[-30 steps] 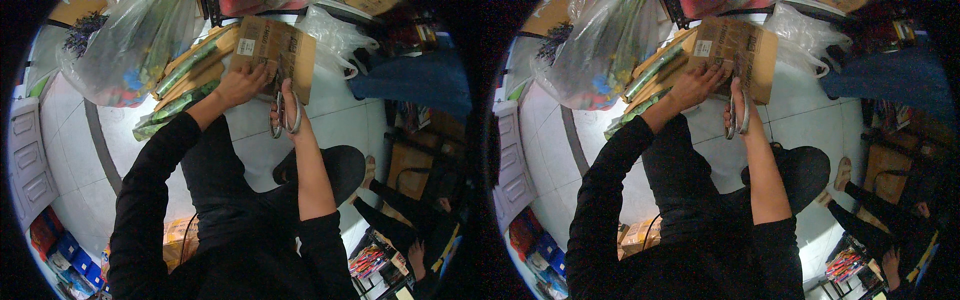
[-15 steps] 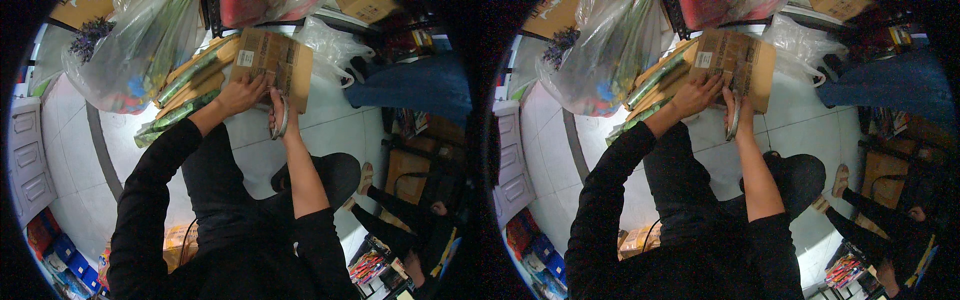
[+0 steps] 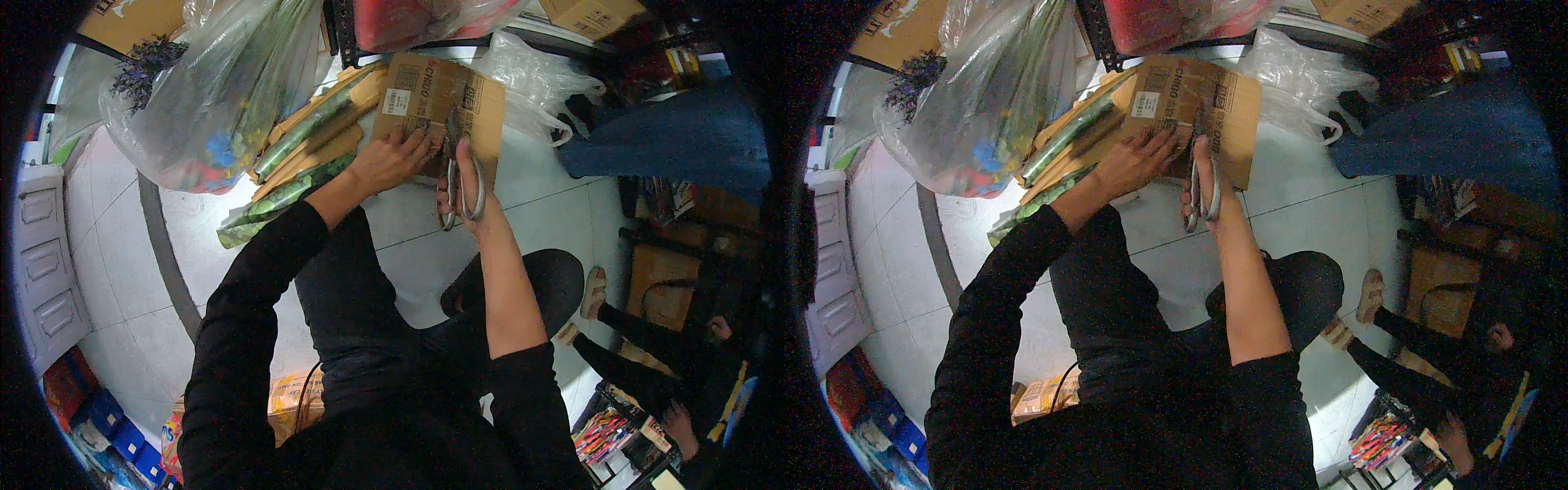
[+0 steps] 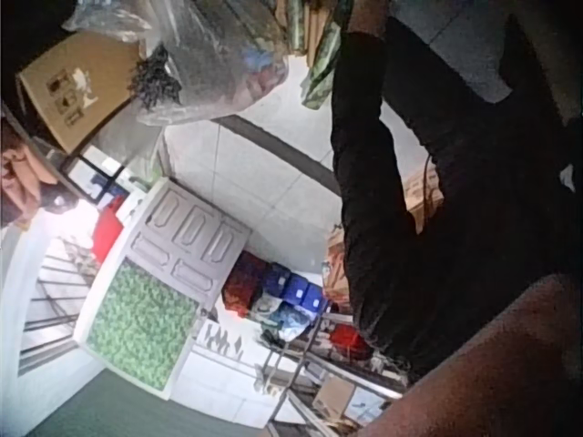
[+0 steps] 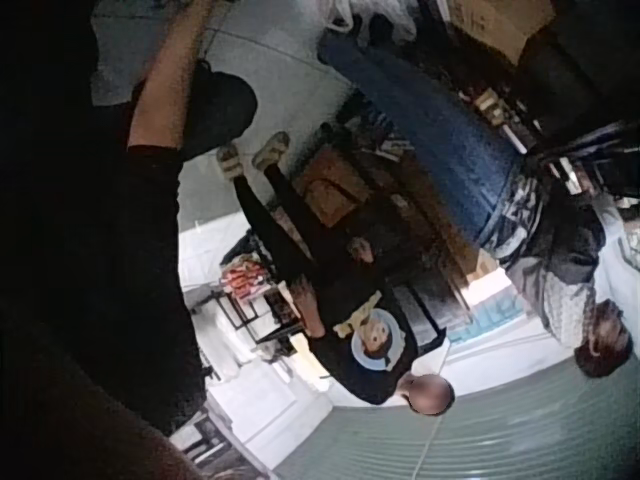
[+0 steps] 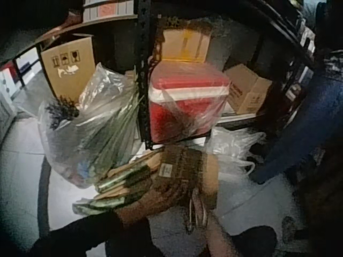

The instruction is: The person walks into a storage area, picks up a plastic bag of artificial flowers, and places it on a shelf. They then squat to open a cardboard box with scissors, revealing a black appliance inside.

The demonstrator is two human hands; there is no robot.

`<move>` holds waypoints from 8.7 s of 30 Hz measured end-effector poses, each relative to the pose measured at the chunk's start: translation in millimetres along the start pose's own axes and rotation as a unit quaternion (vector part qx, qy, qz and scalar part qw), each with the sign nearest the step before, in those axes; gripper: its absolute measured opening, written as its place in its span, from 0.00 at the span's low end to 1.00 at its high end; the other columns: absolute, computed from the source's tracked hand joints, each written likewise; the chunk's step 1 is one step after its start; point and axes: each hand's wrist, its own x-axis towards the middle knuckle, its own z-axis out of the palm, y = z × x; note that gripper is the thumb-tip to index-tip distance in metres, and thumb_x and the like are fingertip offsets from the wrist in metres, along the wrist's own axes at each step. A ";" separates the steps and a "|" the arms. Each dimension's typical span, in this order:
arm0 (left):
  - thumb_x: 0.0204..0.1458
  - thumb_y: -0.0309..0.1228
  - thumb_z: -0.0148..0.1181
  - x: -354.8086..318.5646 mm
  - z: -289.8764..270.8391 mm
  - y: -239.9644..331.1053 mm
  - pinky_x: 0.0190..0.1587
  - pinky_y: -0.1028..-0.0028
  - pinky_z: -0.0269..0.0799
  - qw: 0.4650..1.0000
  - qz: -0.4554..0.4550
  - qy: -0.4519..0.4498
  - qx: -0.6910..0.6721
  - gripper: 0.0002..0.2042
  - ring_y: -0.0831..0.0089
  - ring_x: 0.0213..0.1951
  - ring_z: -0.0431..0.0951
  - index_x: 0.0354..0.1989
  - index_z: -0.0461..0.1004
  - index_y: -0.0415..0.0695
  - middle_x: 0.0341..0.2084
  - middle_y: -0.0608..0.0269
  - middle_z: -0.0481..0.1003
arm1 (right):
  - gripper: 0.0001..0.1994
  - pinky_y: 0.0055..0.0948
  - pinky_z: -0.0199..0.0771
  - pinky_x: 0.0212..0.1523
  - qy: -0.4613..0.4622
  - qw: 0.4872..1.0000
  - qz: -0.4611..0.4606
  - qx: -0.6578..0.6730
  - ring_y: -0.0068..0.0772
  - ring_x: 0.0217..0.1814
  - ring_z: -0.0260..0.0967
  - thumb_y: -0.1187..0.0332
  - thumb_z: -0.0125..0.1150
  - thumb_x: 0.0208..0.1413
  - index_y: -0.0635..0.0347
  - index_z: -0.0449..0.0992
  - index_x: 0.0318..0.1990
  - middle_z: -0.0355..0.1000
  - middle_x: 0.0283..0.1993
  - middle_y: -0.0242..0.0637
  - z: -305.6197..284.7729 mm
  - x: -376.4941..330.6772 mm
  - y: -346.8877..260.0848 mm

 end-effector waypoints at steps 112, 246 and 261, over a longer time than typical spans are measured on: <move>0.56 0.37 0.37 -68.9 -14.3 26.5 0.27 0.75 0.64 0.638 -0.560 0.360 -0.387 0.15 0.68 0.26 0.69 0.35 0.66 0.37 0.26 0.57 0.69 | 0.30 0.41 0.66 0.37 0.275 0.796 -0.224 -0.490 0.49 0.39 0.65 0.50 0.59 0.39 0.62 0.56 0.43 0.65 0.35 0.47 -25.8 62.5 -20.2; 0.32 0.26 0.52 -40.3 -72.2 82.9 0.46 0.66 0.65 0.334 -0.594 0.169 -0.711 0.26 0.62 0.41 0.68 0.47 0.59 0.34 0.39 0.55 0.67 | 0.31 0.30 0.54 0.51 -0.170 0.850 -0.098 -0.489 0.33 0.53 0.56 0.47 0.54 0.44 0.61 0.62 0.51 0.61 0.50 0.37 -155.4 115.9 -75.6; 0.39 0.27 0.51 -19.3 -149.3 45.0 0.32 0.71 0.69 0.296 -0.610 0.130 -0.723 0.16 0.70 0.30 0.71 0.39 0.65 0.35 0.29 0.59 0.69 | 0.30 0.30 0.48 0.57 -0.019 0.918 -0.062 -0.392 0.37 0.59 0.50 0.48 0.48 0.49 0.62 0.59 0.53 0.56 0.56 0.39 -181.4 50.0 -75.1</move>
